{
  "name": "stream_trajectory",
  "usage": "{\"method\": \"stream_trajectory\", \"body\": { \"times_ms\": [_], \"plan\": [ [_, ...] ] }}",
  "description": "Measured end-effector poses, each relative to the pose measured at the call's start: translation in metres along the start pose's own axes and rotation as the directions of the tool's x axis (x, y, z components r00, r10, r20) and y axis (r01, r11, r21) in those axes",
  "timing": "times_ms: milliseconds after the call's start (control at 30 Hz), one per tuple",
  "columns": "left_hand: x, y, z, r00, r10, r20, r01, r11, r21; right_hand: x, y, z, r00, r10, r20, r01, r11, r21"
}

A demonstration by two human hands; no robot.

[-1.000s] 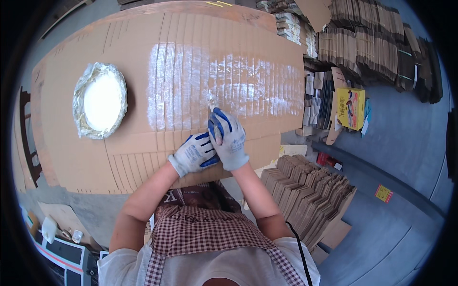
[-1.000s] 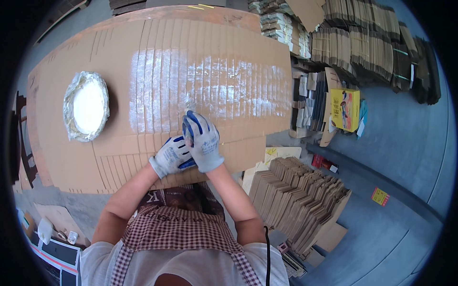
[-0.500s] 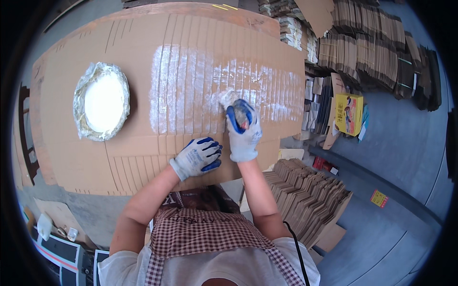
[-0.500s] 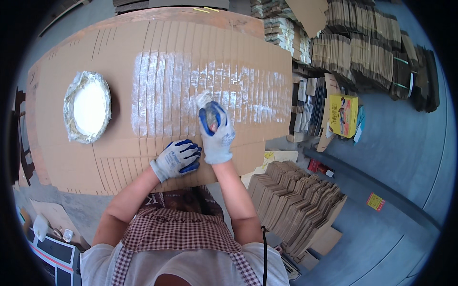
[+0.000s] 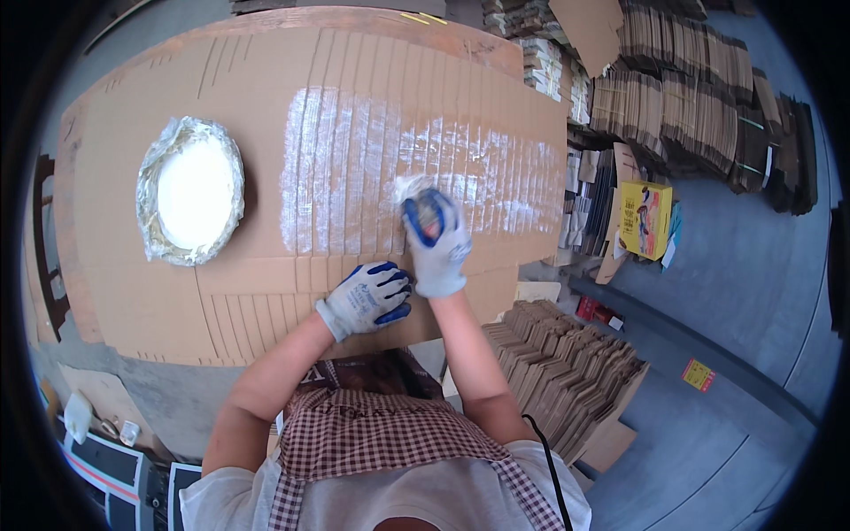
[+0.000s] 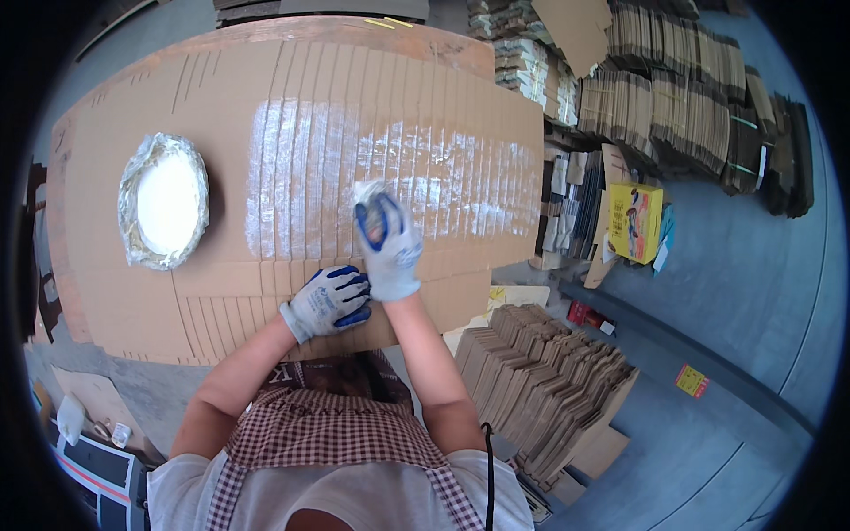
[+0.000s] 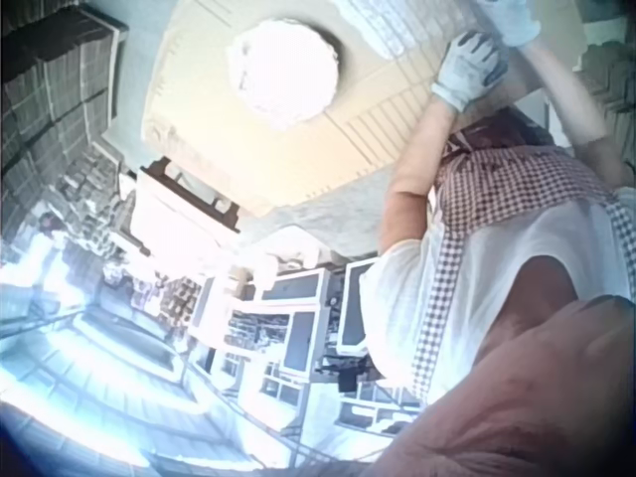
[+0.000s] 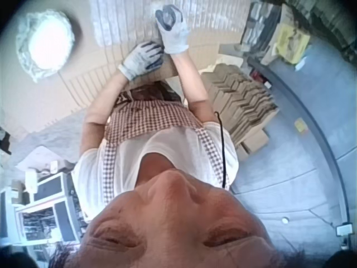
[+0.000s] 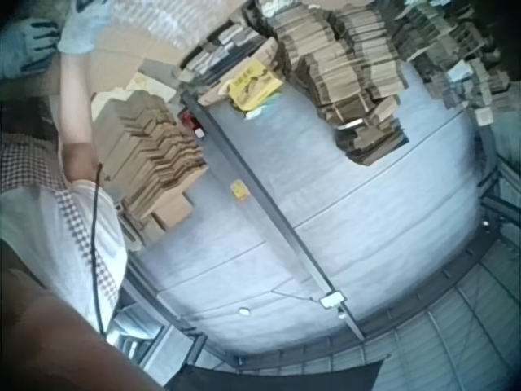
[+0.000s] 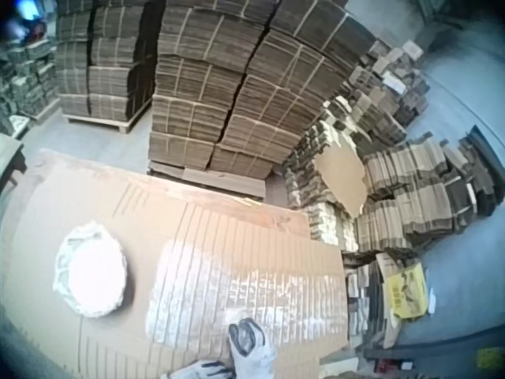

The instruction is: The person aligns a large flat cardboard sheet on a workbench, then uses a putty knife to scoop white paste from a foil-wrapped container and spreads it evenly across the cardboard surface. The person repeatedly dips the tool and continues spreading the paste over a large area of the sheet.

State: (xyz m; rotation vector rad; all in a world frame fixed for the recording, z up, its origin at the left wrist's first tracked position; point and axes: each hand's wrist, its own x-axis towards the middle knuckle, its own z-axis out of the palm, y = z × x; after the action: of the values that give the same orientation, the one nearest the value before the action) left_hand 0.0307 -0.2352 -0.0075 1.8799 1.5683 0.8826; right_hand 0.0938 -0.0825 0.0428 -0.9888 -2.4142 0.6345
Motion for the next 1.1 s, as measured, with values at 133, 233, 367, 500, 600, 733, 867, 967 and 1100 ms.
{"method": "stream_trajectory", "body": {
  "times_ms": [133,233,367,500,600,733,867,967,1100],
  "plan": [
    [-0.004,-0.003,0.005,0.993,0.075,-0.096,-0.070,0.996,0.055,0.025,0.009,0.001,0.980,0.166,-0.110,-0.158,0.985,0.073],
    [-0.004,-0.002,0.002,0.997,0.055,-0.061,-0.052,0.998,0.040,0.016,-0.004,0.001,0.991,-0.035,-0.130,0.045,0.996,0.080],
    [-0.001,0.002,0.001,0.998,-0.030,-0.054,0.029,0.999,-0.015,0.041,0.021,0.014,0.959,0.261,-0.107,-0.237,0.952,0.191],
    [-0.004,-0.003,0.003,0.994,0.070,-0.087,-0.067,0.997,0.040,0.054,0.010,0.010,0.929,0.308,-0.207,-0.247,0.930,0.273],
    [-0.004,-0.001,0.003,0.996,0.028,-0.088,-0.025,0.999,0.033,0.045,0.000,0.018,0.980,0.108,-0.169,-0.092,0.991,0.095],
    [-0.003,-0.003,0.003,0.994,0.081,-0.072,-0.077,0.996,0.049,0.072,0.021,0.025,0.954,0.203,-0.220,-0.169,0.972,0.163],
    [-0.006,-0.003,0.001,0.994,0.078,-0.074,-0.075,0.996,0.045,0.065,0.003,0.020,0.950,0.181,-0.254,-0.157,0.982,0.109],
    [-0.006,-0.003,0.005,0.994,0.066,-0.091,-0.063,0.997,0.035,0.054,0.004,0.032,0.987,0.086,-0.134,-0.073,0.992,0.105],
    [-0.004,-0.003,0.002,0.994,0.086,-0.069,-0.085,0.996,0.023,0.095,0.037,0.030,0.943,0.269,-0.198,-0.250,0.961,0.117]
  ]
}}
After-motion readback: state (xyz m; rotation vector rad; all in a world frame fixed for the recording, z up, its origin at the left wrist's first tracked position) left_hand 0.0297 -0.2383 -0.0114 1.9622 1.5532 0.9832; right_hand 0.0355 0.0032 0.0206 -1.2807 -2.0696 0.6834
